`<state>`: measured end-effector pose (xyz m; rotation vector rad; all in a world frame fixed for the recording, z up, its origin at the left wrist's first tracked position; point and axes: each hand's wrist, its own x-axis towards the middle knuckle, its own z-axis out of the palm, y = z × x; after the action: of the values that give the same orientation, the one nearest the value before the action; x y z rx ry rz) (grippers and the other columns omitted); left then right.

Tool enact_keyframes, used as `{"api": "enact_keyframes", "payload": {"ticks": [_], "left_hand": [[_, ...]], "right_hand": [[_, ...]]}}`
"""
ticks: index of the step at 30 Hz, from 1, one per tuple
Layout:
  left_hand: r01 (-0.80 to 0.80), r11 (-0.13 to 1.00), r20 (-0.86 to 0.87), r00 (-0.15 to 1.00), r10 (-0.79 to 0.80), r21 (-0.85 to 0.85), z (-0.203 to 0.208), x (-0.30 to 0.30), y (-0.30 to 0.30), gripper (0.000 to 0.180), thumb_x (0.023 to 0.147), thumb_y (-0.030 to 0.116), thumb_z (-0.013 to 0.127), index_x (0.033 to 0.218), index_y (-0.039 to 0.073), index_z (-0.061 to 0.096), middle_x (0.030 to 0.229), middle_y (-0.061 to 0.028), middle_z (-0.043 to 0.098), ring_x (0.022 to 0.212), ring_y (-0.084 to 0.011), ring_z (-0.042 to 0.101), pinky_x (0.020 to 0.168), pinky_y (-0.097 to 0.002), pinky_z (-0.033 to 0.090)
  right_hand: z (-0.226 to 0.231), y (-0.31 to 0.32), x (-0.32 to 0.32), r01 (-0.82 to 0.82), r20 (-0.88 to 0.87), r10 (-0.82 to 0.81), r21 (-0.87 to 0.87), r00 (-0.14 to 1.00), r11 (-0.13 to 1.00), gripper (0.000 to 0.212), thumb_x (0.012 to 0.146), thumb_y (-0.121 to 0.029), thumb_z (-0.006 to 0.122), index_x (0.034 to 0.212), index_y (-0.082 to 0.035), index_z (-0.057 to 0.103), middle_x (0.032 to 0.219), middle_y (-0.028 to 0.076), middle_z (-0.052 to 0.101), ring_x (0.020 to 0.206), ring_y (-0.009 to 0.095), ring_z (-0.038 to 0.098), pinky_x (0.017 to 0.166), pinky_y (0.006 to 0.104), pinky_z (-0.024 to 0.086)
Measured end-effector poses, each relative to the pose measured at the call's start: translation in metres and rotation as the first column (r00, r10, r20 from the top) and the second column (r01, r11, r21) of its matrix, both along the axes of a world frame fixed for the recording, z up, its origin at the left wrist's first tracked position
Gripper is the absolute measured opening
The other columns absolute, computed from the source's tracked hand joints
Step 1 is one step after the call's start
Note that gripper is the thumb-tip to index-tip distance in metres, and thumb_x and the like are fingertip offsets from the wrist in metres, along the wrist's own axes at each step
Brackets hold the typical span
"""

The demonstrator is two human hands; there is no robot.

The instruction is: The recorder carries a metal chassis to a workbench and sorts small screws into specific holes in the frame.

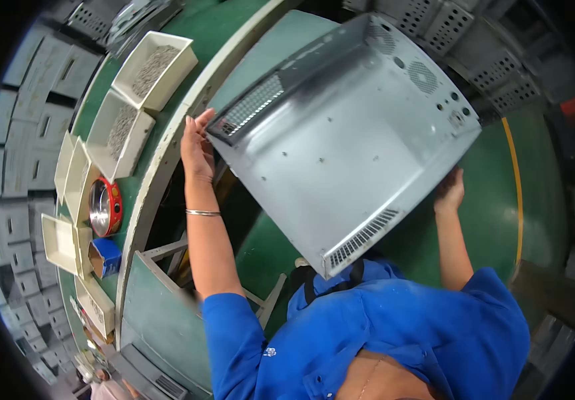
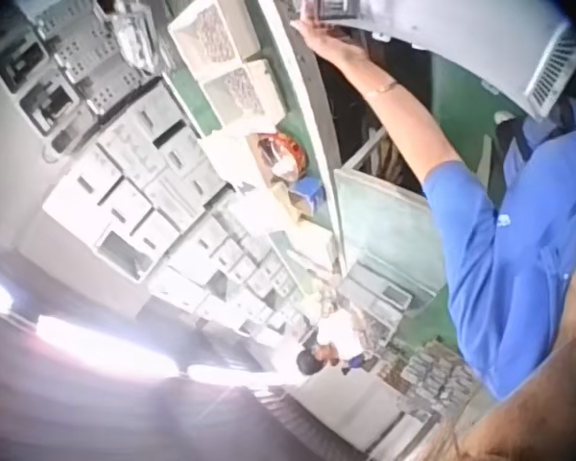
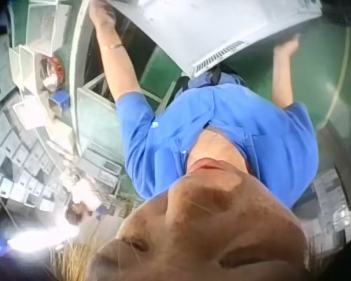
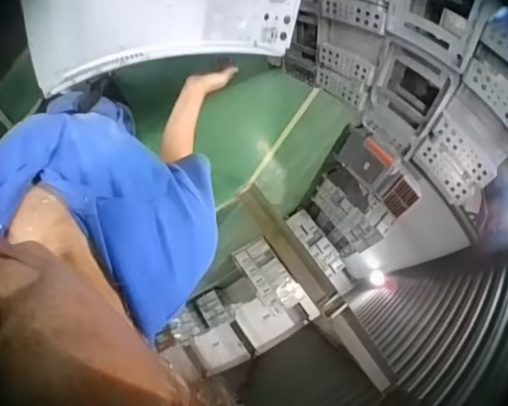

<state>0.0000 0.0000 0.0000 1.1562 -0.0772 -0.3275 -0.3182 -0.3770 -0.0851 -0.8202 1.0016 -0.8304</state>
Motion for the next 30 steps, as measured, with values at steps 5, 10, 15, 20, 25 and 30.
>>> {"api": "enact_keyframes", "payload": {"ticks": [5, 10, 15, 20, 25, 30], "left_hand": [[-0.004, 0.999, -0.018, 1.0, 0.005, 0.054, 0.003, -0.001, -0.014, 0.043, 0.084, 0.038, 0.049, 0.098, -0.003, 0.055, 0.086, -0.011, 0.061, 0.077, -0.0176, 0.057, 0.07, -0.0298, 0.046], [-0.074, 0.995, -0.044, 0.996, 0.077, 0.061, -0.006, 0.005, -0.016, 0.04, 0.083, 0.034, 0.047, 0.096, -0.004, 0.053, 0.086, -0.0142, 0.06, 0.077, -0.0218, 0.058, 0.069, -0.0327, 0.047], [-0.125, 0.991, -0.034, 0.991, 0.127, 0.053, -0.007, -0.023, -0.018, 0.039, 0.083, 0.028, 0.045, 0.101, -0.006, 0.052, 0.094, -0.0164, 0.058, 0.081, -0.0242, 0.058, 0.075, -0.0341, 0.047], [-0.268, 0.963, -0.023, 0.963, 0.269, 0.022, -0.01, -0.058, -0.001, 0.024, 0.082, 0.017, 0.049, 0.081, -0.005, 0.059, 0.078, -0.0084, 0.059, 0.073, -0.0148, 0.056, 0.066, -0.0272, 0.044], [-0.396, 0.918, 0.091, 0.914, 0.396, -0.025, 0.025, -0.102, 0.026, 0.018, 0.081, 0.014, 0.051, 0.073, -0.001, 0.057, 0.068, 0.0008, 0.051, 0.065, -0.0077, 0.045, 0.061, -0.0223, 0.035], [-0.564, 0.819, 0.272, 0.776, 0.569, -0.105, 0.061, -0.124, 0.079, 0.021, 0.082, 0.015, 0.05, 0.072, -0.002, 0.058, 0.066, 0.0032, 0.048, 0.064, -0.0057, 0.039, 0.059, -0.0214, 0.032]], "right_hand": [[0.059, 0.017, 0.012, -0.185, 0.07, 0.205, -0.221, 0.976, 0.957, 0.062, 0.083, -0.045, 0.047, 0.13, -0.009, 0.029, 0.124, 0.004, 0.04, 0.114, 0.019, 0.036, 0.092, 0.0396, 0.024], [0.089, 0.024, 0.03, -0.255, 0.097, 0.281, -0.223, 0.955, 0.941, 0.071, 0.076, -0.034, 0.06, 0.131, -0.008, 0.023, 0.124, 0.004, 0.038, 0.116, 0.017, 0.03, 0.095, 0.0357, 0.022], [0.094, 0.02, 0.039, -0.215, 0.198, 0.239, -0.136, 0.951, 0.967, 0.058, 0.068, -0.004, 0.051, 0.122, -0.003, 0.029, 0.109, 0.01, 0.044, 0.098, 0.02, 0.046, 0.084, 0.0335, 0.039], [0.097, 0.008, 0.029, -0.311, 0.05, 0.327, -0.208, 0.944, 0.927, 0.054, 0.06, 0.004, 0.041, 0.114, 0.002, 0.038, 0.102, 0.013, 0.051, 0.092, 0.024, 0.052, 0.084, 0.0339, 0.042], [0.125, 0.031, 0.015, -0.382, 0.041, 0.403, -0.24, 0.914, 0.892, 0.057, 0.058, 0.01, 0.036, 0.115, 0.004, 0.039, 0.104, 0.012, 0.051, 0.095, 0.024, 0.051, 0.082, 0.0306, 0.042], [0.174, 0.048, 0.034, -0.566, 0.026, 0.605, -0.326, 0.796, 0.758, 0.058, 0.06, 0.007, 0.038, 0.117, 0.005, 0.036, 0.109, 0.013, 0.049, 0.099, 0.025, 0.049, 0.09, 0.0349, 0.038]]}}
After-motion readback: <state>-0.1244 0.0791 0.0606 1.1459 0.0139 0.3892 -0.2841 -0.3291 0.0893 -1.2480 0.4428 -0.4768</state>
